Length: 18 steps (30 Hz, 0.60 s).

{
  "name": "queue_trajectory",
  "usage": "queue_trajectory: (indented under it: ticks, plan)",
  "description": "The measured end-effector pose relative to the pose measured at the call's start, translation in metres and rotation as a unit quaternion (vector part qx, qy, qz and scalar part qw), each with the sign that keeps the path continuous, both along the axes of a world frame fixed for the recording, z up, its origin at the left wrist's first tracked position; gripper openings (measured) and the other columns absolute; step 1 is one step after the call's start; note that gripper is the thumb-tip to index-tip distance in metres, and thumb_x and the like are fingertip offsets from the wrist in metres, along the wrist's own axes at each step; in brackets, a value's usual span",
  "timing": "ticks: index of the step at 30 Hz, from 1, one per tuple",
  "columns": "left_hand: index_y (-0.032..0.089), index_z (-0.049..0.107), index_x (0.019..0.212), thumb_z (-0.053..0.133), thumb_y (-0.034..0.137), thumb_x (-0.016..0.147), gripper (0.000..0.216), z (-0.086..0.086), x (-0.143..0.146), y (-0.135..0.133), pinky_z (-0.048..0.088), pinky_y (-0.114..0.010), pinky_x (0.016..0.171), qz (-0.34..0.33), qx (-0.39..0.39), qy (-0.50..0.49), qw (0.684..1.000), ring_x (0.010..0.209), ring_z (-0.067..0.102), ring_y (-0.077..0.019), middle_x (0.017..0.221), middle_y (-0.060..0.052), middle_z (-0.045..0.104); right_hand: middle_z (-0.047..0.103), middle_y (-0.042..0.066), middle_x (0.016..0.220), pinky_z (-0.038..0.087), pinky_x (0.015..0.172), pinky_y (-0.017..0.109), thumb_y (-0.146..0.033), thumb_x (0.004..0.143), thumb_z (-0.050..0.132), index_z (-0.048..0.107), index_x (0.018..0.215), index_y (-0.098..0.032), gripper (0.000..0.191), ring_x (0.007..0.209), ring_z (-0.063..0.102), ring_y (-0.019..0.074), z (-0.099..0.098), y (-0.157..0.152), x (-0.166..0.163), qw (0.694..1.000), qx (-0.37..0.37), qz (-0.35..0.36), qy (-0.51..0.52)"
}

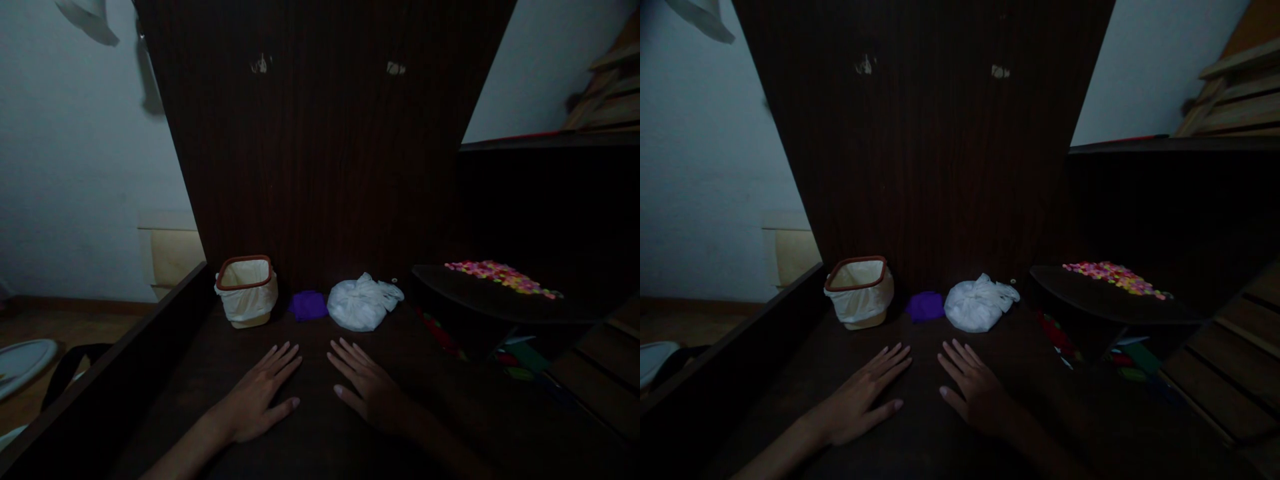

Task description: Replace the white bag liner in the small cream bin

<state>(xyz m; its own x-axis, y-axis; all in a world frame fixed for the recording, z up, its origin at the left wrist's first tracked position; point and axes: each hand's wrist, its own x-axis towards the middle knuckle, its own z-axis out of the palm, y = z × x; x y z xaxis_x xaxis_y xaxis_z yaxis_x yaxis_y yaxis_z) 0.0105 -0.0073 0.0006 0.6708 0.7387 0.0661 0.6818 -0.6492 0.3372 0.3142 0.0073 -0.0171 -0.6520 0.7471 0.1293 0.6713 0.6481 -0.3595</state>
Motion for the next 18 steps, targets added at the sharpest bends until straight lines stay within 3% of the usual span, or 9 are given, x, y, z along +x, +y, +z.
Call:
queue_trajectory:
  ticks: [12, 18]
  plan:
    - [0.029, 0.024, 0.159, 0.048, 0.051, 0.102, 0.066, 0.0049, 0.0004, 0.0038, 0.029, -0.058, 0.123, -0.010, 0.000, -0.002, 1.000, 0.154, 0.024, -0.0320, 0.166, -0.007, 0.024, 0.028, 0.015, 0.163, 0.024, 0.123, 0.059, -0.042, 0.104, 0.044, 0.038, 0.155, -0.014, 0.059, 0.153, 0.022, 0.0321, -0.0024, -0.0017, -0.0024, 1.000, 0.027, 0.000, 0.010]
    - [0.030, 0.023, 0.160, 0.050, 0.050, 0.101, 0.067, 0.0052, 0.0005, 0.0037, 0.028, -0.058, 0.123, -0.017, 0.005, -0.016, 1.000, 0.154, 0.024, -0.0322, 0.166, -0.008, 0.025, 0.029, 0.013, 0.162, 0.024, 0.123, 0.060, -0.040, 0.104, 0.046, 0.038, 0.155, -0.018, 0.057, 0.153, 0.021, 0.0312, -0.0050, -0.0013, -0.0020, 0.999, 0.035, -0.003, 0.027]
